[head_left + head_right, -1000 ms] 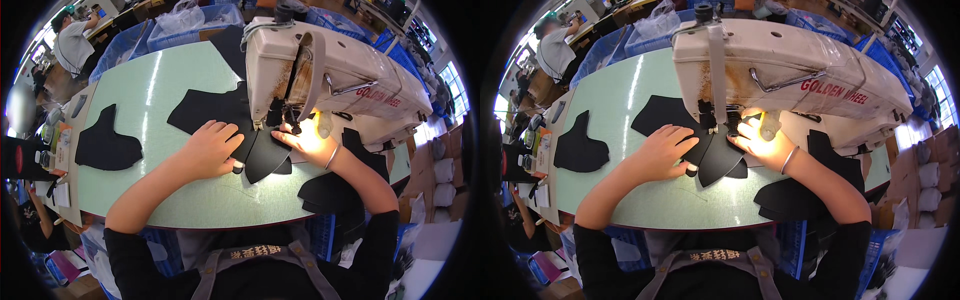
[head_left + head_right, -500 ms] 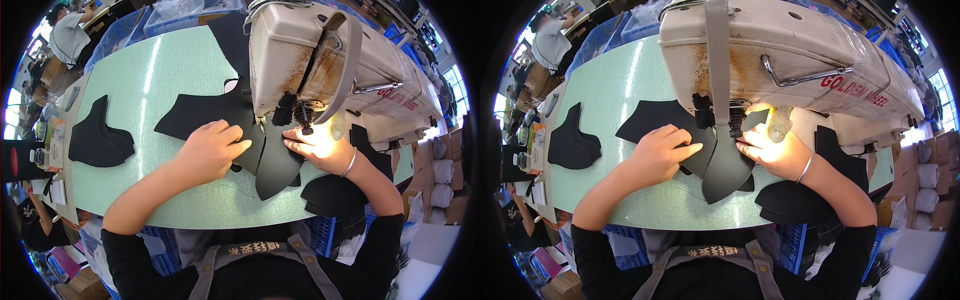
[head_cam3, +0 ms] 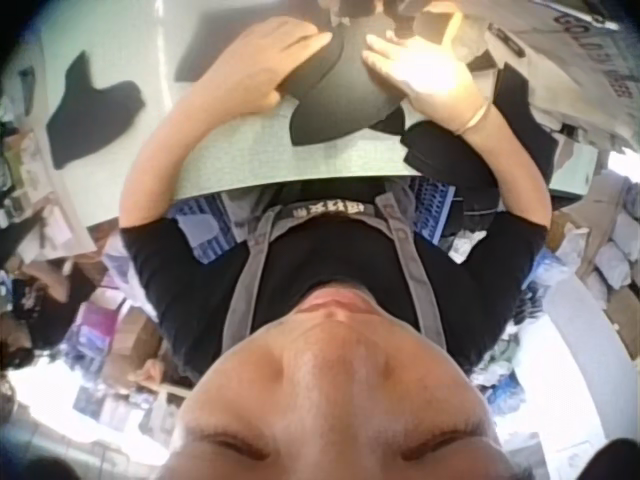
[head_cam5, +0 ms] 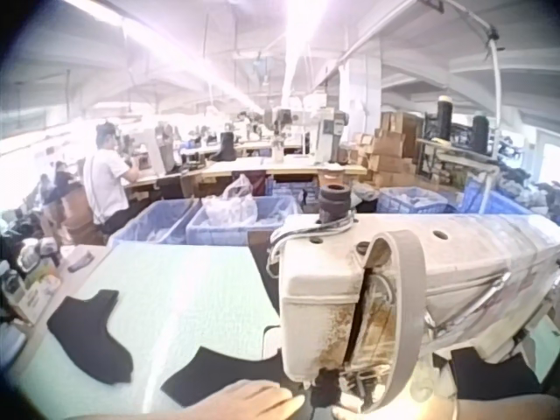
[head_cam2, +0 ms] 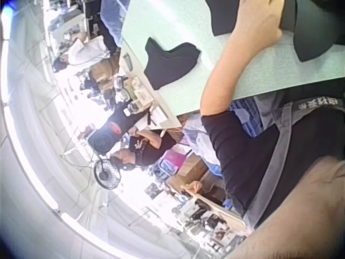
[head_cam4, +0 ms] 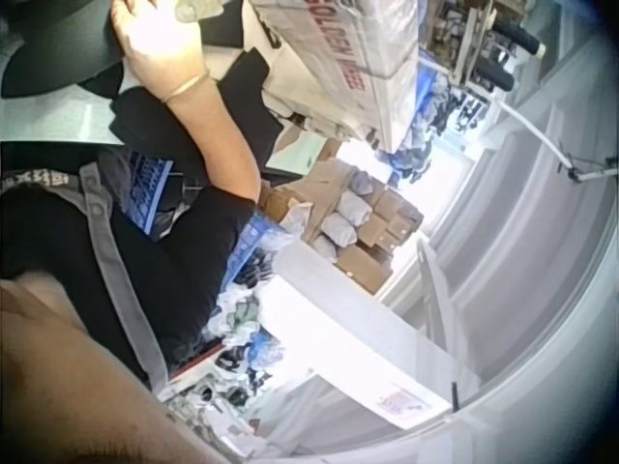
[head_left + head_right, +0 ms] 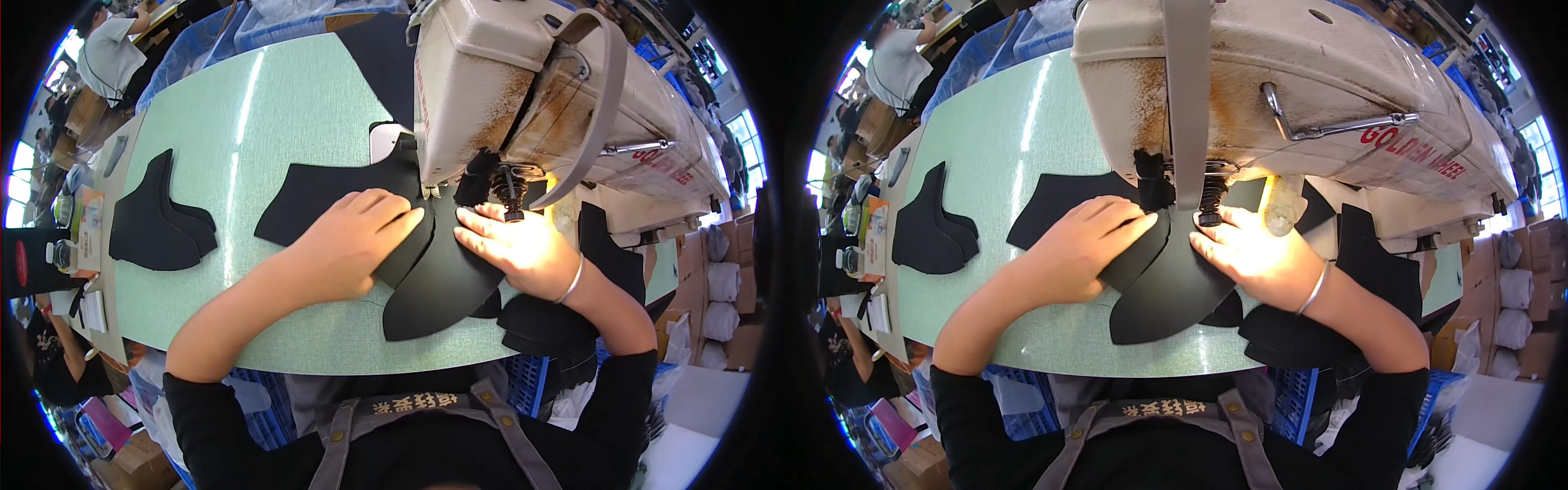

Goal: The person aligns and stitches shoe fabric pieces together using a sewing machine.

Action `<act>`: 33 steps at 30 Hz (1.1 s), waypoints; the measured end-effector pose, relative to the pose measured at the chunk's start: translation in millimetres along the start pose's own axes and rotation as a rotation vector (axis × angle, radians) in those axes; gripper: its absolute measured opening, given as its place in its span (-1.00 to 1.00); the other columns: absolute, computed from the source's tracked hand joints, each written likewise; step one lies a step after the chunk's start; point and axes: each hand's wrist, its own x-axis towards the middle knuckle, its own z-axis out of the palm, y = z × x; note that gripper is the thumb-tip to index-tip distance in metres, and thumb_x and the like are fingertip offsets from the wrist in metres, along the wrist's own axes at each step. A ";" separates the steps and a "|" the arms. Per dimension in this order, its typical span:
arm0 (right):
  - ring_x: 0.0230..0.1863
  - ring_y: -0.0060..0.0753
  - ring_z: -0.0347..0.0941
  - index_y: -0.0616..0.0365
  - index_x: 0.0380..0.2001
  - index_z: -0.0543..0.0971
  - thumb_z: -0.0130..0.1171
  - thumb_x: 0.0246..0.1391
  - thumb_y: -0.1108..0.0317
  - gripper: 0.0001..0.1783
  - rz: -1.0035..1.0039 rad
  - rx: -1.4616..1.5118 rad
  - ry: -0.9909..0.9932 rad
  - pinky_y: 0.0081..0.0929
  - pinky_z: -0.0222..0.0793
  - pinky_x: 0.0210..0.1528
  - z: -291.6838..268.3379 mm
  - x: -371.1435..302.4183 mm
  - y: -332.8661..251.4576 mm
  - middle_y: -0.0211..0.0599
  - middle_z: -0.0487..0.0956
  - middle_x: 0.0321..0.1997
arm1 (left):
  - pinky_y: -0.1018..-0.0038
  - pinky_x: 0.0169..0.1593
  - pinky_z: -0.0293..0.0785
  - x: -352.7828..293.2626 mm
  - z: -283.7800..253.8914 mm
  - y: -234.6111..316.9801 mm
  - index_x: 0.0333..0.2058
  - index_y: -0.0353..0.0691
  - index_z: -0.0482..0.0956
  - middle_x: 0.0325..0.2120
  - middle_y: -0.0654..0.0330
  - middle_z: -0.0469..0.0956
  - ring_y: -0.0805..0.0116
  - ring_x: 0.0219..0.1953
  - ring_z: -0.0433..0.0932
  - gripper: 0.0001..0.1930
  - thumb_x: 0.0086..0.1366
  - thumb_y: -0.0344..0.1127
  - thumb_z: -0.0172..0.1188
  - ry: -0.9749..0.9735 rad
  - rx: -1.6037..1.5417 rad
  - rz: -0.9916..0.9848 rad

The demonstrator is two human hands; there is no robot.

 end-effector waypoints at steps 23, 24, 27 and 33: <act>0.13 -0.10 0.40 0.26 0.26 0.27 0.38 -0.44 0.37 0.03 0.117 -0.085 -0.106 -0.30 0.37 0.09 -1.7 6.2 -11.1 -0.15 0.46 0.13 | -0.15 0.21 0.16 -3.4 22.4 9.0 0.26 0.00 0.32 0.14 -0.14 0.27 -0.11 0.33 0.12 -0.34 0.13 -0.14 0.16 -0.007 0.322 -0.059; 0.12 -0.09 0.40 0.24 0.26 0.28 0.38 -0.41 0.36 0.00 0.147 -0.023 -0.143 -0.28 0.36 0.10 -6.3 7.0 -10.3 -0.15 0.46 0.13 | -0.16 0.21 0.16 -2.0 21.6 8.7 0.26 0.04 0.31 0.14 -0.15 0.27 -0.13 0.33 0.12 -0.33 0.12 -0.15 0.17 -0.003 0.306 -0.059; 0.08 -0.08 0.43 0.22 0.23 0.33 0.35 -0.26 0.36 -0.13 0.145 0.146 -0.226 -0.25 0.36 0.08 -44.0 -2.4 -13.9 -0.17 0.48 0.11 | -0.17 0.21 0.17 -1.8 16.4 11.4 0.27 0.06 0.30 0.21 -0.14 0.21 -0.14 0.32 0.12 -0.29 0.07 -0.29 0.20 -0.011 0.258 -0.067; -0.39 -0.32 0.57 0.21 -0.35 0.68 0.27 -0.07 0.50 -0.85 -0.029 0.493 0.301 -0.43 0.49 -0.40 -155.8 -19.9 -4.2 -0.26 0.66 -0.41 | -0.20 0.21 0.13 -5.2 19.8 8.4 0.25 0.05 0.32 0.26 -0.13 0.17 -0.14 0.33 0.10 -0.29 0.05 -0.35 0.23 -0.038 0.251 -0.087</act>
